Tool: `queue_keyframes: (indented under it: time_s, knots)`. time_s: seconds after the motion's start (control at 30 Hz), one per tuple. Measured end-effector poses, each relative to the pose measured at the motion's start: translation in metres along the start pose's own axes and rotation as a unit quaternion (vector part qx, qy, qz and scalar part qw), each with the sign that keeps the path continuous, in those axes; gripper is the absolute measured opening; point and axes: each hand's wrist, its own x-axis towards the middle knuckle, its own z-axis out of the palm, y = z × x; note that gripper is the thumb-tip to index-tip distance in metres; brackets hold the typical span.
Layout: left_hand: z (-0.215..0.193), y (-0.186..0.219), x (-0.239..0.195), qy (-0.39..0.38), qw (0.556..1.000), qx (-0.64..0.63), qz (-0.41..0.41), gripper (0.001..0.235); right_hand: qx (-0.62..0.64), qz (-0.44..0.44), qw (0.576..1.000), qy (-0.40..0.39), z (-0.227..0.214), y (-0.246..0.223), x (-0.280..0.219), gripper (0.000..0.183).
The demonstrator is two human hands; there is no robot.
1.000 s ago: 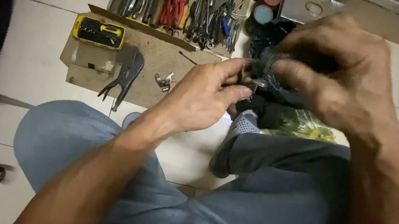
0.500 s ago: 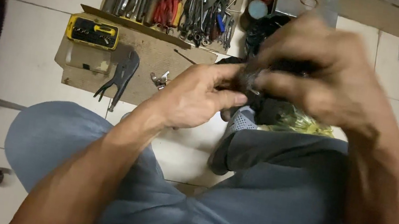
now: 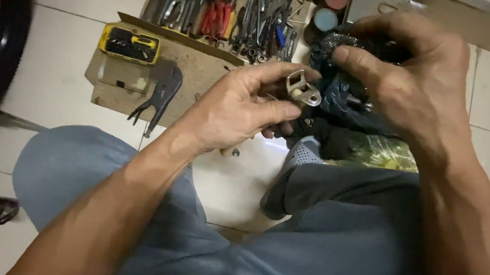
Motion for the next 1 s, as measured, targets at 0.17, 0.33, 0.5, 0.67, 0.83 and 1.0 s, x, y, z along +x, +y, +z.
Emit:
queue_keyframes:
  time_s: [0.17, 0.33, 0.5, 0.67, 0.83, 1.0]
  knots:
    - [0.008, 0.018, -0.004, 0.117, 0.991, 0.064, 0.005, 0.043, -0.024, 0.035, 0.999, -0.028, 0.007, -0.007, 0.01, 0.025]
    - [0.013, 0.05, -0.013, 0.197, 0.952, 0.229, 0.046, 0.031, -0.081, 0.072, 0.989, -0.098, 0.018, -0.012, 0.02, 0.031]
    - [0.015, 0.083, -0.03, 0.2, 0.9, 0.386, 0.008, 0.033, -0.174, 0.016, 0.961, -0.213, 0.035, -0.008, 0.021, 0.032]
    - [-0.011, 0.057, -0.034, 0.214, 0.896, 0.371, 0.12, 0.037, -0.305, -0.011, 0.898, -0.318, 0.06, -0.014, 0.033, 0.04]
    - [-0.044, 0.041, -0.047, 0.234, 0.924, 0.288, 0.096, 0.033, -0.438, -0.141, 0.811, -0.362, 0.107, 0.014, 0.06, 0.049]
    - [-0.065, 0.064, -0.077, 0.215, 0.936, 0.272, 0.051, 0.024, -0.472, 0.004, 0.792, -0.388, 0.173, 0.06, 0.063, 0.041]
